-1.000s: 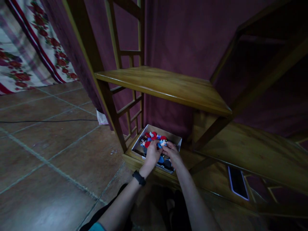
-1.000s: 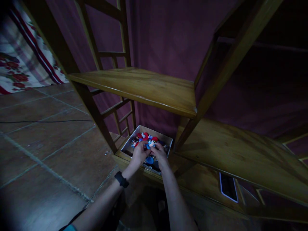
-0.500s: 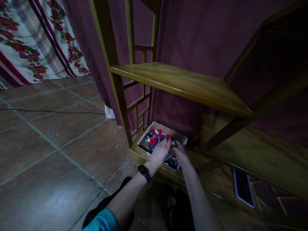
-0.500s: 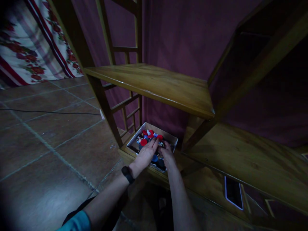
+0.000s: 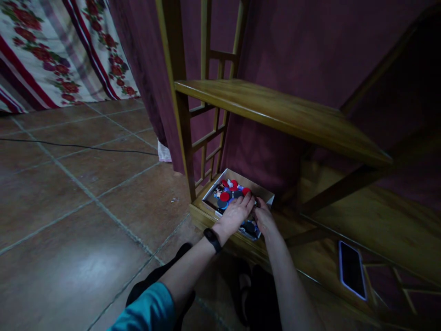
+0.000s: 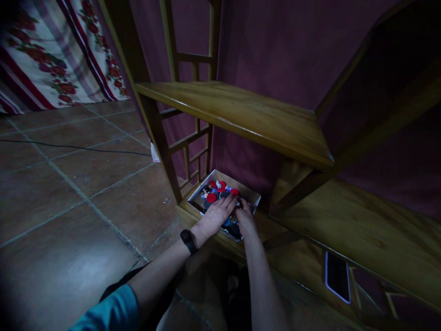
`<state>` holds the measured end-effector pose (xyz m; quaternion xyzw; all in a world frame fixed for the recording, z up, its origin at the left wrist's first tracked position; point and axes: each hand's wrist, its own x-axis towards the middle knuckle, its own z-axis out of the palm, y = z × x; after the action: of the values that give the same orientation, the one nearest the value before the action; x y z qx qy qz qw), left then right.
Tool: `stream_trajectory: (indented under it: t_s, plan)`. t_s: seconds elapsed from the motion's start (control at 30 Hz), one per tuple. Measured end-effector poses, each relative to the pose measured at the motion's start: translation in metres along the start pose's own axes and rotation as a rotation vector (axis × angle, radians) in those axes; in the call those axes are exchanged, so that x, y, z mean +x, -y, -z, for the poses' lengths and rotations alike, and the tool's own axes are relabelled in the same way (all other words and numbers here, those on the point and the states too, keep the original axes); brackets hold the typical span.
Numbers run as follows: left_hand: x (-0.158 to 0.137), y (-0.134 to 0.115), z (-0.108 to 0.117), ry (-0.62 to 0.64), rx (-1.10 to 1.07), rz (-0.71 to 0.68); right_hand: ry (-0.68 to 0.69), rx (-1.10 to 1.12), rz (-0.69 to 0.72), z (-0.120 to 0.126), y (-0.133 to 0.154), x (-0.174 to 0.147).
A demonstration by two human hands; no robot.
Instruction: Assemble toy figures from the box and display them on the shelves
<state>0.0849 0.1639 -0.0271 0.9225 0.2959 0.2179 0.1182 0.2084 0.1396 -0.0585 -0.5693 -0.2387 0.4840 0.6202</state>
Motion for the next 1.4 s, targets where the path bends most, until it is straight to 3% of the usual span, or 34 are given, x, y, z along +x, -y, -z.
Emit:
stream_trajectory:
  t_s: [0.4, 0.6, 0.7, 0.9, 1.0, 1.17, 1.4]
  plan:
    - [0.000, -0.004, 0.003, 0.008, -0.111, -0.016, -0.044, -0.030, -0.004, 0.002, -0.001, -0.002]
    - [-0.001, -0.002, 0.003, -0.043, -0.294, 0.049, 0.000, -0.024, 0.009, 0.000, 0.001, -0.004]
    - [0.003, 0.008, -0.001, -0.122, -0.535, 0.133, 0.070, -0.005, 0.003, -0.002, 0.002, -0.004]
    - [0.016, 0.036, -0.028, -0.312, -1.102, 0.584, 0.036, -0.032, 0.038, 0.001, 0.001, 0.001]
    - [0.017, 0.039, -0.034, -0.355, -1.309, 0.699, 0.006, -0.071, 0.081, 0.001, 0.001, 0.003]
    - [0.013, 0.033, -0.027, -0.304, -1.435, 0.802, -0.008, -0.139, 0.120, -0.002, 0.006, -0.002]
    - [0.013, 0.028, -0.023, -0.267, -1.542, 0.768, -0.054, -0.176, 0.161, -0.004, 0.010, -0.003]
